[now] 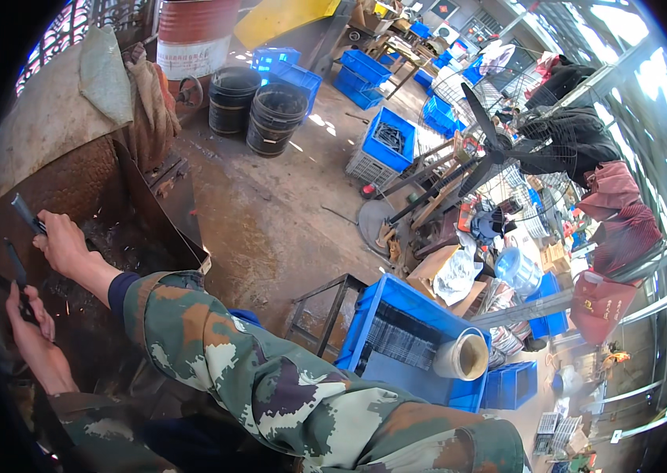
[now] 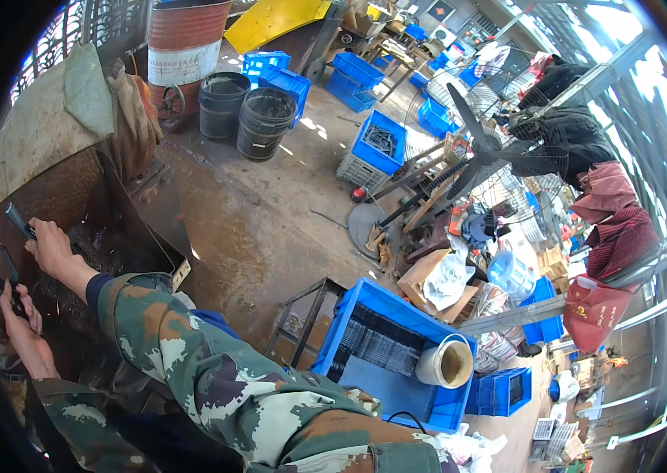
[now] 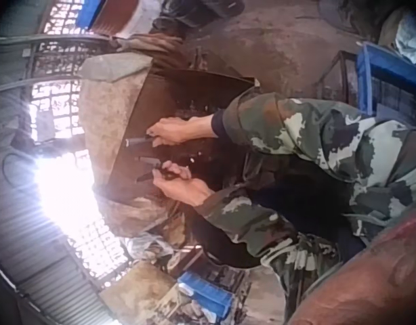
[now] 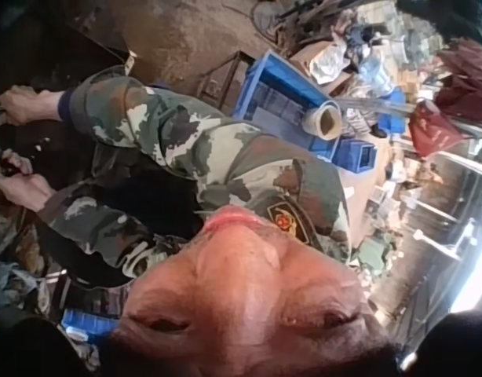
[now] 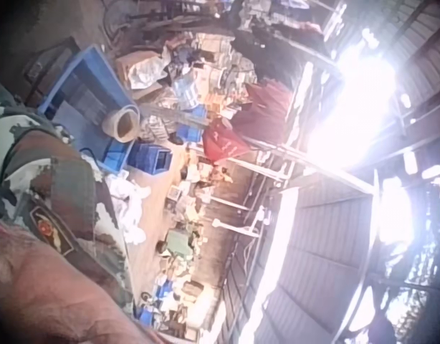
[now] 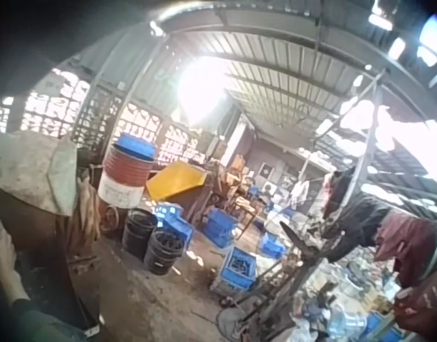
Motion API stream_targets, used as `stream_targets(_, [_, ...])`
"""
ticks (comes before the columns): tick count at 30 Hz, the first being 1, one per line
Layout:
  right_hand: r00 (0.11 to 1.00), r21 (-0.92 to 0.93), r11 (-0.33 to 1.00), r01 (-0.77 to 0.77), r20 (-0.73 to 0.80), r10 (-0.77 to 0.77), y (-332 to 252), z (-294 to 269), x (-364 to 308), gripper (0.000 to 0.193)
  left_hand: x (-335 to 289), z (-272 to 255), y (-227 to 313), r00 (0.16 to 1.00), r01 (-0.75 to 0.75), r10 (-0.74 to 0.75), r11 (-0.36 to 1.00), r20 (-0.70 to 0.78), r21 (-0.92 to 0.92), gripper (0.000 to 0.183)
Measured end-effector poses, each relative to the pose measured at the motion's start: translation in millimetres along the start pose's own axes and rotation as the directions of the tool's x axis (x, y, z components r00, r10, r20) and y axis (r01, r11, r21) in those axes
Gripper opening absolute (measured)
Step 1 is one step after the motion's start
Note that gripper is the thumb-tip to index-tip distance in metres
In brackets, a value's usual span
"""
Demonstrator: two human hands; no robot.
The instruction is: Inspecting and processing small metal components using measurement tools and industrial machinery.
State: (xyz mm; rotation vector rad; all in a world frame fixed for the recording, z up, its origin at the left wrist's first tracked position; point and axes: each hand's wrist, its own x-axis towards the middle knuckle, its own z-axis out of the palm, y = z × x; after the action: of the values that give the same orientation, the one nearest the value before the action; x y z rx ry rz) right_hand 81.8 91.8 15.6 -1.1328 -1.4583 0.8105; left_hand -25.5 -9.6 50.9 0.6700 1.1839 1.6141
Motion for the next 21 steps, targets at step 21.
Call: stream_targets(21, [0.997, 0.053, 0.996, 0.070, 0.024, -0.071, -10.6, 1.7, 2.8, 0.020, 20.6, -30.0, -41.0, 0.998, 0.059, -0.055, 0.991, -0.043, 0.121, 0.025])
